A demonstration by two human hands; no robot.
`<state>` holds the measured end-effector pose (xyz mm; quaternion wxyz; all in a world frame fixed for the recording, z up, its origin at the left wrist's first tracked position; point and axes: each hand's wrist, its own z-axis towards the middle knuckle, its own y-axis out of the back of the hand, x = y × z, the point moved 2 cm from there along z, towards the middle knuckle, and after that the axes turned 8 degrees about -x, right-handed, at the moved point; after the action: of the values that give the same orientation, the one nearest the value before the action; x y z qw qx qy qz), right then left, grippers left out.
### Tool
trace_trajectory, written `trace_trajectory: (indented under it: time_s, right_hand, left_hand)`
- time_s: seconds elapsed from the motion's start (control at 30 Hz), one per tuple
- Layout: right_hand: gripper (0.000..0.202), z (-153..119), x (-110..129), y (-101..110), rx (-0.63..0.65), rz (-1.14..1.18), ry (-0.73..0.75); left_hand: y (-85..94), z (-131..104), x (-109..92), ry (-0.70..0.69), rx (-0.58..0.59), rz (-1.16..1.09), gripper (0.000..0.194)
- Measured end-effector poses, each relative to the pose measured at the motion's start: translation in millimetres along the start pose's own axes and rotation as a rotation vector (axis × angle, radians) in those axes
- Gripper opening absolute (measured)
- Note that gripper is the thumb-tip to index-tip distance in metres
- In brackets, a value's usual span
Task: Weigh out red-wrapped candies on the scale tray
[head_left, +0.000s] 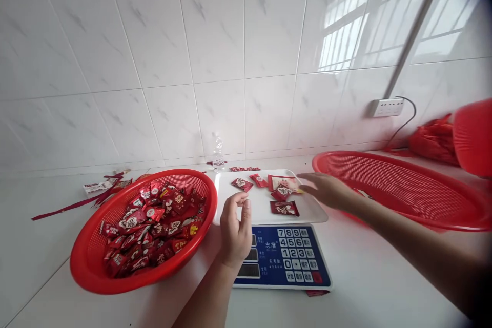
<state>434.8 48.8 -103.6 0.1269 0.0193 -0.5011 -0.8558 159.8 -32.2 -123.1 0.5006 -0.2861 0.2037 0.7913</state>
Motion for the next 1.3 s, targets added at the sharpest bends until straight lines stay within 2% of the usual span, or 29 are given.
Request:
trace_trajectory:
  time_s: [0.13, 0.27, 0.5, 0.67, 0.77, 0.9, 1.0, 1.07, 1.2, 1.3]
  right_hand:
    - [0.046, 2.0, 32.6, -18.1, 0.200, 0.140, 0.103]
    - [0.043, 3.3, 37.1, -18.2, 0.273, 0.217, 0.144]
    - [0.050, 1.6, 45.3, -14.2, 0.294, 0.220, 0.292]
    - [0.036, 2.4, 52.6, -6.6, 0.179, 0.110, 0.255]
    - [0.037, 5.8, 36.4, 6.6, 0.078, 0.031, 0.128]
    - [0.042, 9.8, -11.1, 29.6, -0.042, -0.090, -0.089]
    - [0.045, 8.5, -39.9, 35.4, -0.046, -0.150, -0.185]
    - [0.048, 6.1, -43.3, 29.8, 0.004, -0.140, -0.163]
    - [0.059, 1.8, -13.5, 7.2, 0.174, -0.030, 0.019]
    - [0.057, 1.7, 16.0, -4.4, 0.280, 0.051, 0.102]
  left_hand:
    - [2.2, 2.7, -1.7, 0.001, -0.011, 0.019, 0.017]
    - [3.4, 3.4, -5.1, -0.014, -0.005, 0.022, 0.017]
    - [2.9, 2.9, -7.8, -0.044, 0.011, 0.030, 0.015]
    - [3.6, 3.1, -5.5, -0.044, 0.021, 0.052, 0.015]
    - [3.7, 3.2, -5.2, -0.051, 0.019, 0.056, 0.017]
    - [3.5, 3.1, -6.4, -0.051, 0.010, 0.055, 0.017]
    - [3.0, 2.3, -7.1, -0.051, 0.012, 0.053, 0.017]
    - [2.6, 1.4, -7.1, -0.055, 0.017, 0.051, 0.016]
    - [2.1, 0.4, -7.5, -0.075, 0.019, 0.056, 0.016]
    - [2.4, 1.1, -7.9, -0.081, 0.019, 0.065, 0.017]
